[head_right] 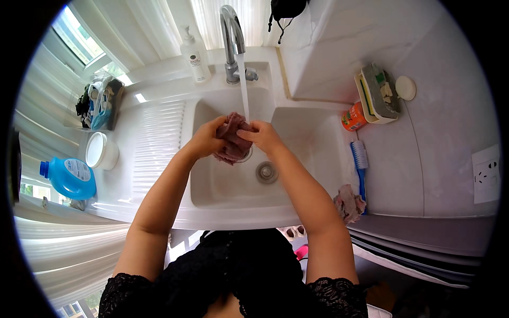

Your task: The person washes a cloth in a sink, wrings it out, and then uses it to wipe the window sill and the glass of a large window. The person sits on the floor to reach the lower parts of the window frame.

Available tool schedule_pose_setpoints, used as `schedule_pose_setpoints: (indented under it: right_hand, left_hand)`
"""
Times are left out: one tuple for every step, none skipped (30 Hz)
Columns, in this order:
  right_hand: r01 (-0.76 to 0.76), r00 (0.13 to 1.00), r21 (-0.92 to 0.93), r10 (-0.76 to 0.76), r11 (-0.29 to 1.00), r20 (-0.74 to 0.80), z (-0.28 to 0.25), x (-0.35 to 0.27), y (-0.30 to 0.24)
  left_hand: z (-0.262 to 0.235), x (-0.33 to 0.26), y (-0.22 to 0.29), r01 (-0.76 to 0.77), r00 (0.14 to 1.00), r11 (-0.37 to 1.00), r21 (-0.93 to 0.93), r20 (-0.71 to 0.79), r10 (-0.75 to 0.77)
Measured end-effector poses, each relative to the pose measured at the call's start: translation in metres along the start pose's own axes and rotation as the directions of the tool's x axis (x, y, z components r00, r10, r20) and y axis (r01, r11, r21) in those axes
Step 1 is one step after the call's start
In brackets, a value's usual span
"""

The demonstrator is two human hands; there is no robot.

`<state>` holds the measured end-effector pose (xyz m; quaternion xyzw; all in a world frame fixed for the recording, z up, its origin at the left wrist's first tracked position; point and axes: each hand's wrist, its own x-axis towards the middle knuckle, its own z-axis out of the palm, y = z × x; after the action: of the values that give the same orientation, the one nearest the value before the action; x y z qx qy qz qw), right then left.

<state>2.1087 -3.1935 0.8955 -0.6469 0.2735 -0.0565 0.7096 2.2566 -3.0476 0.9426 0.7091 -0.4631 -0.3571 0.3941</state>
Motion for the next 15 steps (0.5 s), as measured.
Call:
schedule_pose_setpoints:
  right_hand:
    - [0.009, 0.998, -0.047, -0.012, 0.999, -0.057, 0.0, -0.004, -0.004]
    - [0.016, 0.993, -0.094, -0.027, 0.995, -0.114, 0.0, -0.01, -0.01]
    - [0.02, 0.985, -0.142, -0.044, 0.99, -0.168, 0.004, -0.018, -0.017]
    - [0.191, 0.956, -0.262, -0.24, 0.946, -0.17, 0.008, -0.023, -0.019]
    - [0.347, 0.892, -0.376, -0.426, 0.859, -0.149, 0.013, -0.027, -0.02]
    - [0.48, 0.797, -0.483, -0.594, 0.732, -0.109, 0.018, -0.031, -0.019]
    - [0.548, 0.763, -0.408, -0.636, 0.731, -0.114, 0.029, -0.032, -0.014]
    - [0.588, 0.707, -0.522, -0.706, 0.618, -0.039, 0.037, -0.037, -0.013]
    - [0.619, 0.649, -0.615, -0.759, 0.489, 0.05, 0.046, -0.044, -0.017]
    - [0.638, 0.59, -0.688, -0.794, 0.346, 0.147, 0.055, -0.05, -0.019]
    - [0.641, 0.586, -0.706, -0.786, 0.302, 0.196, 0.063, -0.053, -0.014]
    - [0.646, 0.582, -0.719, -0.775, 0.256, 0.246, 0.07, -0.055, -0.008]
    - [0.645, 0.579, -0.735, -0.762, 0.209, 0.291, 0.073, -0.056, -0.001]
    - [0.633, 0.657, -0.718, -0.691, 0.288, 0.302, 0.072, -0.059, 0.008]
    - [0.61, 0.728, -0.703, -0.61, 0.367, 0.313, 0.068, -0.063, 0.017]
  left_hand:
    - [-0.004, -0.001, -0.002, -0.014, 0.998, 0.99, 0.142, -0.057, 0.022]
    - [-0.006, 0.0, -0.01, -0.055, 0.985, 0.977, 0.206, -0.148, 0.087]
    - [-0.006, 0.003, -0.024, -0.088, 0.959, 0.958, 0.273, -0.236, 0.155]
    - [-0.004, 0.005, -0.031, -0.117, 0.922, 0.933, 0.341, -0.312, 0.23]
    - [0.001, 0.006, -0.036, -0.105, 0.87, 0.93, 0.353, -0.42, 0.257]
    - [0.008, 0.006, -0.036, -0.094, 0.806, 0.927, 0.363, -0.518, 0.285]
    - [0.014, 0.008, -0.037, -0.084, 0.73, 0.925, 0.371, -0.608, 0.31]
    - [0.019, 0.014, -0.039, -0.01, 0.673, 0.958, 0.288, -0.707, 0.219]
    - [0.023, 0.018, -0.044, 0.062, 0.599, 0.979, 0.195, -0.791, 0.12]
    - [0.026, 0.023, -0.052, 0.125, 0.513, 0.988, 0.094, -0.858, 0.017]
    - [0.021, 0.034, -0.082, 0.026, 0.621, 0.969, -0.246, -0.755, -0.209]
    - [0.016, 0.046, -0.112, 0.008, 0.684, 0.822, -0.569, -0.597, -0.42]
    - [0.016, 0.044, -0.119, 0.109, 0.837, 0.937, -0.331, -0.479, -0.266]
    - [0.019, 0.046, -0.124, 0.034, 0.901, 0.957, -0.29, -0.405, -0.155]
    - [0.022, 0.043, -0.117, -0.05, 0.947, 0.963, -0.266, -0.318, -0.038]
